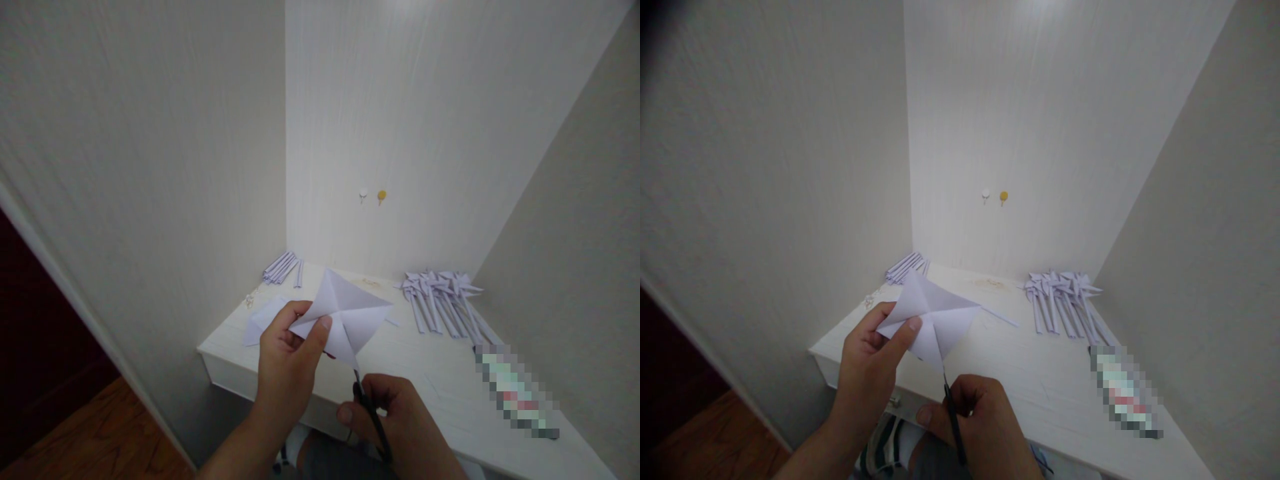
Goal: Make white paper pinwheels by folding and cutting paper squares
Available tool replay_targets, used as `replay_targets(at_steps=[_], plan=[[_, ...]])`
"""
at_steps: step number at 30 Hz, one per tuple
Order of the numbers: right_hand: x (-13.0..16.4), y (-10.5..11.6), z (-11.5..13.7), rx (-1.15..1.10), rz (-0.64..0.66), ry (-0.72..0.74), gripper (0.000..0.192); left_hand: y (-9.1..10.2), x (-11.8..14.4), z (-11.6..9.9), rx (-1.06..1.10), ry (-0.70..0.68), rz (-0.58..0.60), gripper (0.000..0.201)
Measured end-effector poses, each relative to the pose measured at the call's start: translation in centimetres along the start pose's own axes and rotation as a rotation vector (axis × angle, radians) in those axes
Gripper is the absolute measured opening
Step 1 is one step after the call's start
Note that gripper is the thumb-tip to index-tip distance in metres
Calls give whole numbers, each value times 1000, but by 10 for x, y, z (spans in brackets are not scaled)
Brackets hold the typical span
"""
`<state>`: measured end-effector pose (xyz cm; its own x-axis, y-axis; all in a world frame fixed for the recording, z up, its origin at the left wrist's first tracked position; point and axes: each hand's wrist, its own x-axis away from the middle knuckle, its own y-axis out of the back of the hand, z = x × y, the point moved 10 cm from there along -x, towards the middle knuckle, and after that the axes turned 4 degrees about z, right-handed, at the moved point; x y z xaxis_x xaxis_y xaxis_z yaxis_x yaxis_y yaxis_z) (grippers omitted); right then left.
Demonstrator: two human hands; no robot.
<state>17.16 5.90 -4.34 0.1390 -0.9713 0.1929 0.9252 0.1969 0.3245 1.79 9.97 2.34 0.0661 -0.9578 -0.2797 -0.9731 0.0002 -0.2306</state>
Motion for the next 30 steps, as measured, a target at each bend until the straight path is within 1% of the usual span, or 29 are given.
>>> replay_targets(at_steps=[8,15,21,30], plan=[[-1,-1,0,-37,18,18,30,0,-1,1,6,-8,5,24],[-2,-1,-2,-20,10,18,33,-1,-1,3,16,0,20,26],[-3,1,-5,34,1,8,36,0,0,4,21,-5,5,26],[-6,1,-7,40,-1,14,35,0,0,7,17,42,-1,27]])
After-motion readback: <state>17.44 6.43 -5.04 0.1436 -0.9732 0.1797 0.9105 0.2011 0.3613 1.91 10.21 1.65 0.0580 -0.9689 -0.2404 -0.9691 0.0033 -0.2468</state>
